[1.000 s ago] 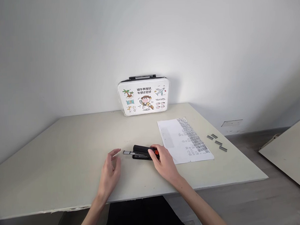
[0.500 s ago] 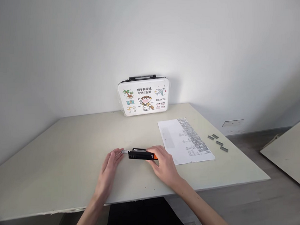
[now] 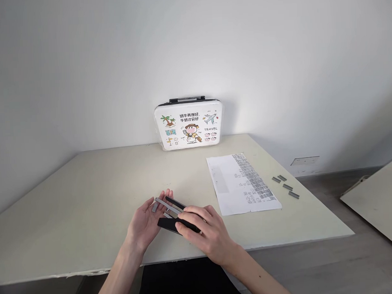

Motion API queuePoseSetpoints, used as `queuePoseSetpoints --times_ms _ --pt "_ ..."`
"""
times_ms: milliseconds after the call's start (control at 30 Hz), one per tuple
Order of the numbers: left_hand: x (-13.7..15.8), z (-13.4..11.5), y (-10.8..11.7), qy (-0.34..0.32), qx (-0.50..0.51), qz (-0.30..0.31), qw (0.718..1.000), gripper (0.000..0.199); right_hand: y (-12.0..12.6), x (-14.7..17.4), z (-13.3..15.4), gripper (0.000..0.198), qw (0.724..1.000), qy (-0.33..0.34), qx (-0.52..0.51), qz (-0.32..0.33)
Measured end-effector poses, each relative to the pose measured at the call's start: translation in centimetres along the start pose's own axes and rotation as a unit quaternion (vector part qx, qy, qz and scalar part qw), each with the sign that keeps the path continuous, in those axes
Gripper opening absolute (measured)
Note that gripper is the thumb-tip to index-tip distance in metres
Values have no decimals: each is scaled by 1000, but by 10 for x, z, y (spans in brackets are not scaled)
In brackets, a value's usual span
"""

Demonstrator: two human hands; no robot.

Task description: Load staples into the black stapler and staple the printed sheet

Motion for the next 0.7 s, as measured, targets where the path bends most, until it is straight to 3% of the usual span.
queuePoseSetpoints --times_ms 100,233,300,400,533,700 --pt "-3 2 3 -4 10 -12 1000 23 4 0 -2 39 1000 -3 -3 -19" --pt "-3 6 14 -12 11 -49 999 15 12 -3 -9 51 994 -56 -55 -71" --pt "1 5 18 -43 3 -59 997 9 15 -5 -12 57 986 -85 -99 -101" --pt "13 0 21 -106 -88 -61 989 20 15 -6 -18 53 971 -140 -155 -116" --pt "30 -9 21 -167 -295 -111 934 40 11 -2 -26 38 947 -228 -195 -112" --pt "35 -11 16 -213 -386 -106 891 48 6 -1 -29 24 931 -277 -213 -110"
Point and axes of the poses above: each hand's wrist, its own x-axis away from the middle knuckle, its own y-axis out of the back of the hand, z = x × y, the point moved 5 cm from there along -x, towards the middle knuckle
